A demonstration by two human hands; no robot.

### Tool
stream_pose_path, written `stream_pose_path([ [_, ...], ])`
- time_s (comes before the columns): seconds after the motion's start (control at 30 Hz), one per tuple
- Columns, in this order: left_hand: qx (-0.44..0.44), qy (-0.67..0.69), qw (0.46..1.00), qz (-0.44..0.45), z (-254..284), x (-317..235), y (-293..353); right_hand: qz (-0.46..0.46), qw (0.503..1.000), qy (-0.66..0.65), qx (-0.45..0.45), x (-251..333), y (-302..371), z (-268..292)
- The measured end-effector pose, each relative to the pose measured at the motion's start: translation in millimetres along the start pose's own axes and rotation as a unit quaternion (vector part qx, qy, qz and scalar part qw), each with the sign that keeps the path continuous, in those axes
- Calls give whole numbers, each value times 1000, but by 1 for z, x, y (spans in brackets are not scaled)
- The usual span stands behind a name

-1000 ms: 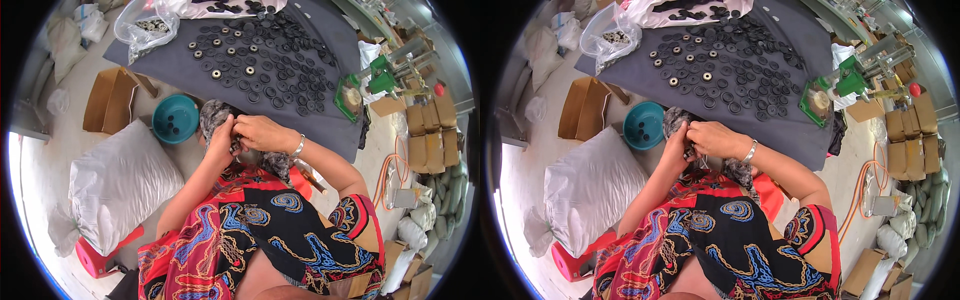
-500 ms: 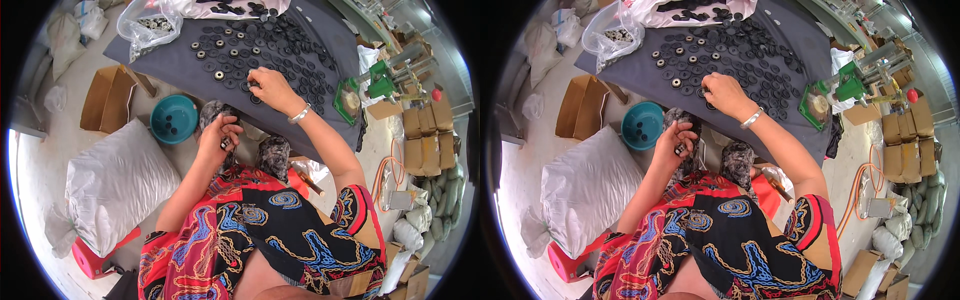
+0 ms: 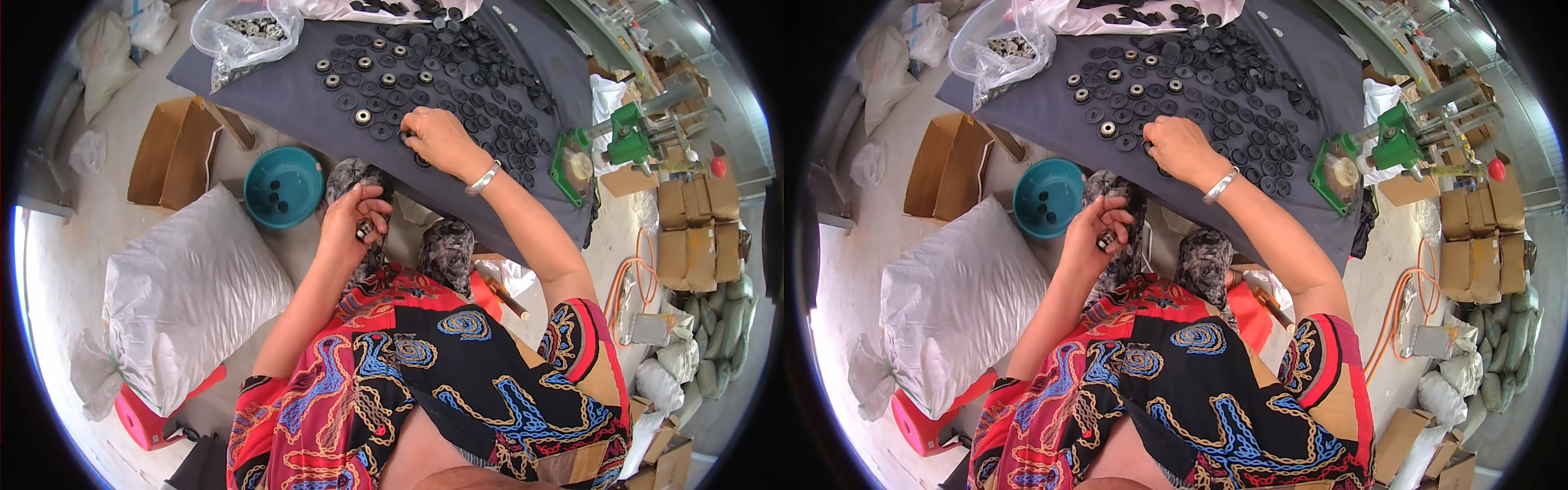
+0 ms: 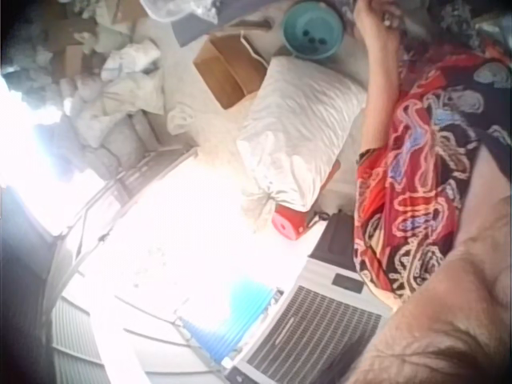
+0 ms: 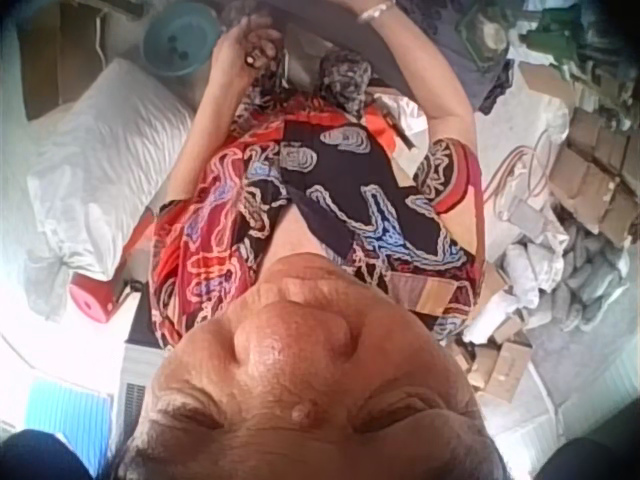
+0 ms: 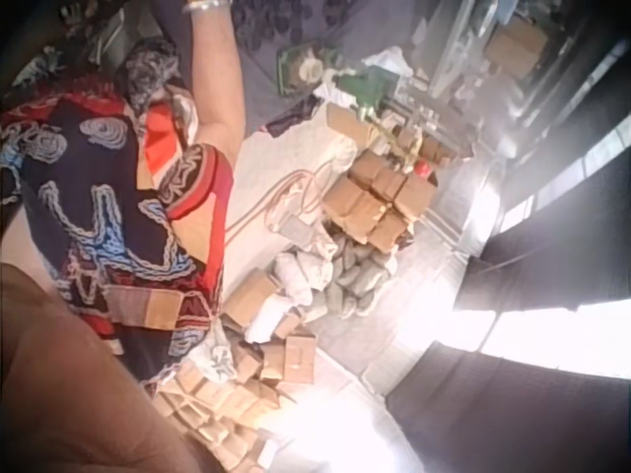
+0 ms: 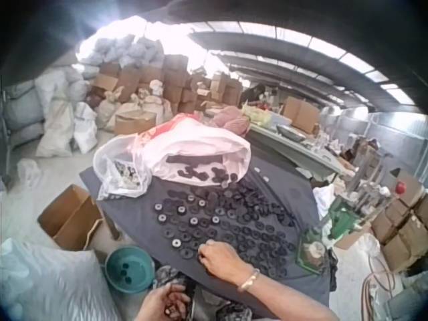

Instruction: The person arranges black circular rubber pieces on a gray mat and places small metal button parts on top of them. They handle the components one by one, picking up metal pieces from a plastic bag and positioning them onto the rubber bases.

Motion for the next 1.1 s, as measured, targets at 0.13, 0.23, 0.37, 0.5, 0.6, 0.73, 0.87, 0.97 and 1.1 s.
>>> stream_pose_path([
  [0.13,0,31,1000,7,-3,1,-5,-7,1000,18,13,-1,-4,-4],
  [0.23,-14,108,994,29,-4,3,-8,20,1000,13,-17,3,-1,-1],
  [0.37,-48,104,993,32,-1,3,-8,109,992,15,-61,45,32,0],
  [0.5,-90,83,992,38,-12,4,-9,224,973,-48,0,84,67,-36],
  [0.6,-26,101,994,8,-23,8,-11,210,978,4,15,88,80,-49],
  [0.73,-22,87,996,6,-24,18,-15,237,971,21,-16,88,90,-50],
  [0.87,-7,86,996,8,-25,22,-12,207,977,6,-60,76,92,-48],
  [0.97,29,71,997,26,-24,25,-8,127,989,-43,-66,66,87,-29],
  [1.1,83,-17,996,-18,-30,22,4,44,985,-157,-61,54,91,-27],
])
Point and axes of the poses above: each hand's wrist, its own y-axis away from the middle knuckle, its own z-axis out of the back of the hand, x = y × z, the point moved 5 cm from there along -y, towards the middle knuckle, and after that the axes turned 12 degrees about -y, right-handed, at the moved point
